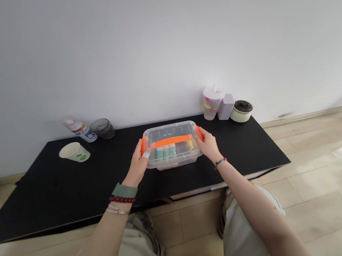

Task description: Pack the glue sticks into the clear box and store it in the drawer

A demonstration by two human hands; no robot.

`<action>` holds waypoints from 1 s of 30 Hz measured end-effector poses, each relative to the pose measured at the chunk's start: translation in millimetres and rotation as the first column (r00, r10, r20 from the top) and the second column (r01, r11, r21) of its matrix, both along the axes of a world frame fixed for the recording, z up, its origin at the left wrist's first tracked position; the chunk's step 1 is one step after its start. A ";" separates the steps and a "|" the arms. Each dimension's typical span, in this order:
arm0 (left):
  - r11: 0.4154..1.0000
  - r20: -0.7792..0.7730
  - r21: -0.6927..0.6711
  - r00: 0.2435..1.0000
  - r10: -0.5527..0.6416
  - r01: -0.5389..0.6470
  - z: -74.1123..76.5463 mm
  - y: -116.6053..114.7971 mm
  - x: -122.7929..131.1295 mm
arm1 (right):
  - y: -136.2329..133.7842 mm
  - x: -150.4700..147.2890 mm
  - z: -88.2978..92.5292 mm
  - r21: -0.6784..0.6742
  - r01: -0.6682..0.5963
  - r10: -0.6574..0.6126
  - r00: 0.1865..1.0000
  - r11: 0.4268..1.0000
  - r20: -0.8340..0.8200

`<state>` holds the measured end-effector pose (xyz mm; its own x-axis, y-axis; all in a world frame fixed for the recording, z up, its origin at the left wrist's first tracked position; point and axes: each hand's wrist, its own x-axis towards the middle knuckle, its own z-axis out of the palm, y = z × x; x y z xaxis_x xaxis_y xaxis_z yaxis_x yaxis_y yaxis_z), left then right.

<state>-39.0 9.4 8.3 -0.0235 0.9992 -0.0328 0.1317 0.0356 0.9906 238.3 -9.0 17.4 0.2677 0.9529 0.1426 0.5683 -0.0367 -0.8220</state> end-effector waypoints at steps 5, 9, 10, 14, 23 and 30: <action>1.000 0.007 0.001 1.000 0.011 -0.011 -0.9 0.7 0.2 | -2.3 -4.0 7.6 -0.015 0.018 -0.018 1.000 1.000 0.024; 1.000 0.029 0.004 1.000 0.013 -0.013 -1.7 1.0 0.3 | -2.9 -4.4 6.3 -0.013 0.020 -0.020 0.999 1.000 0.036; 1.000 0.036 0.002 0.999 0.012 -0.012 -1.8 1.1 0.3 | -2.7 -4.3 5.0 -0.012 0.020 -0.020 0.999 1.000 0.035; 1.000 0.069 -0.006 0.997 0.015 -0.015 -4.2 3.6 -0.6 | -6.1 -6.2 7.4 0.079 0.036 -0.037 0.999 0.996 0.007; 0.945 -0.176 0.324 0.980 0.094 -0.032 5.1 -4.5 -7.8 | -97.5 -23.4 8.5 -0.132 -0.574 0.508 0.793 0.808 -0.337; 0.653 -0.548 0.681 0.823 0.154 0.331 33.0 -48.1 -8.6 | -147.4 -6.9 -140.0 -0.838 -0.355 -0.161 0.878 0.414 -0.451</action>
